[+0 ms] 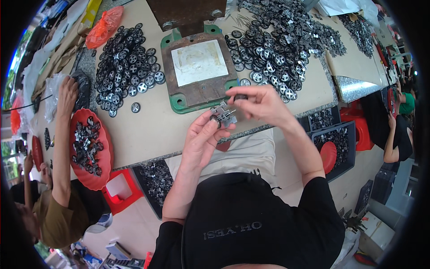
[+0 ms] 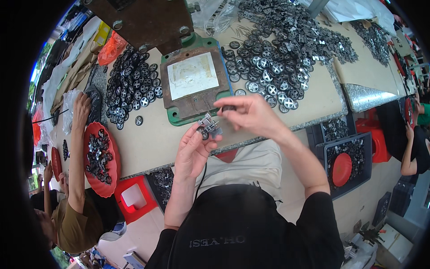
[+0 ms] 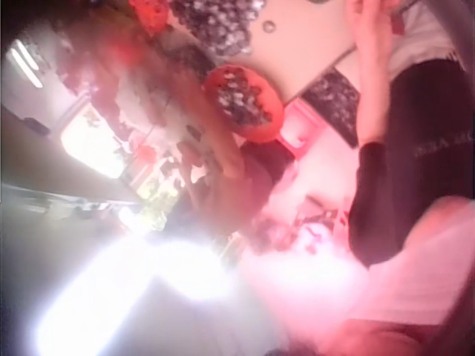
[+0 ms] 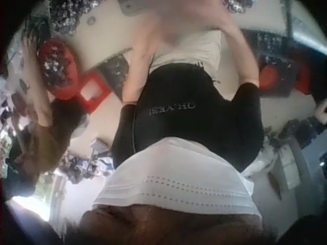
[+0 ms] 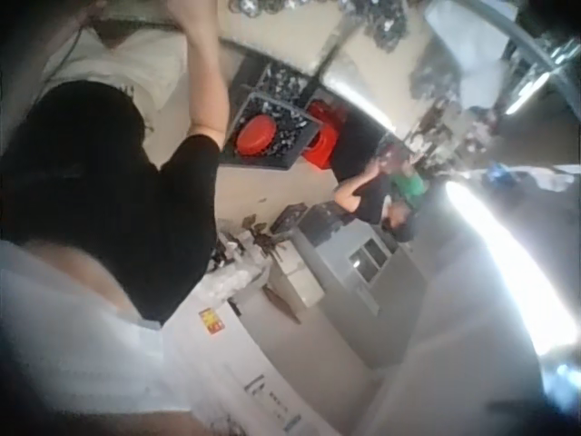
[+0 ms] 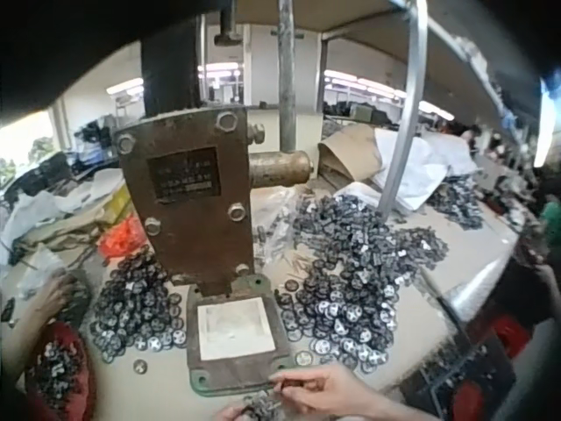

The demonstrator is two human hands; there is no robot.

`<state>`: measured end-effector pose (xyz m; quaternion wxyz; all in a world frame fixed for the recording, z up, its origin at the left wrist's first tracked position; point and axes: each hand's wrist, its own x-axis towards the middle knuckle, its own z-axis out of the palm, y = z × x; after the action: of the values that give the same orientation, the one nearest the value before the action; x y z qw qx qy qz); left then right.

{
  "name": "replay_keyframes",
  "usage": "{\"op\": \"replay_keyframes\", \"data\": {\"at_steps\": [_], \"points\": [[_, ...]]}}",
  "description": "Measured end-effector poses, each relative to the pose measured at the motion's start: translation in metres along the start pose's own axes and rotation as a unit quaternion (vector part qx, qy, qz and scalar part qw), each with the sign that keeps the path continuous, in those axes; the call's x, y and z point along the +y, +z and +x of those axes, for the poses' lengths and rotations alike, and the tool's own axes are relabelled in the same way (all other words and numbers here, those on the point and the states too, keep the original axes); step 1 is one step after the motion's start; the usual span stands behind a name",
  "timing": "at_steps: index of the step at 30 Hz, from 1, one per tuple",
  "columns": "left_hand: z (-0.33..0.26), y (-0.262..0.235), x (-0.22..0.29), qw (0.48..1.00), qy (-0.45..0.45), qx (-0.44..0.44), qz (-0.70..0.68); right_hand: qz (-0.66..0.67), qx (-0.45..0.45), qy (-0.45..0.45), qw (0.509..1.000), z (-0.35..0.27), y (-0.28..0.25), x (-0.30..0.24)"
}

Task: The person assembles small plastic rings and metal springs into finished assemblies by hand, using a manual press to join components.

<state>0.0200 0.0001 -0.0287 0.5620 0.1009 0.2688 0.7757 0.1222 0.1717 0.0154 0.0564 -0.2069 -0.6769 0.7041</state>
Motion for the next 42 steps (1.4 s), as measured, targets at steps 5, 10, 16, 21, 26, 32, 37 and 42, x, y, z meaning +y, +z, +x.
{"op": "replay_keyframes", "data": {"at_steps": [5,10,16,21,26,32,37,42], "points": [[0.004,0.003,-0.003,1.000,-0.004,0.002,-0.002,0.010,0.013,-0.031,0.999,-0.016,0.024,0.018],[0.002,-0.003,-0.002,0.999,-0.015,-0.040,-0.007,0.018,-0.095,-0.008,0.995,-0.020,0.015,0.013],[-0.003,0.003,0.001,1.000,0.015,0.010,0.025,0.069,-0.078,-0.020,0.994,-0.016,0.000,0.012],[-0.004,0.003,0.002,0.995,0.040,0.015,0.085,0.049,-0.056,-0.119,0.990,-0.013,0.001,0.013],[-0.006,0.005,0.000,0.992,0.056,0.017,0.109,0.033,-0.072,-0.118,0.990,-0.013,0.003,0.010],[-0.007,0.009,0.001,0.982,0.076,0.037,0.171,-0.002,-0.060,-0.123,0.991,-0.014,0.001,0.011],[-0.011,0.014,0.001,0.951,0.132,0.056,0.274,-0.009,-0.010,-0.067,0.998,-0.014,0.010,0.012],[-0.006,0.008,-0.001,0.948,0.127,0.071,0.283,0.038,0.024,0.001,0.999,-0.009,0.014,0.020]]}}
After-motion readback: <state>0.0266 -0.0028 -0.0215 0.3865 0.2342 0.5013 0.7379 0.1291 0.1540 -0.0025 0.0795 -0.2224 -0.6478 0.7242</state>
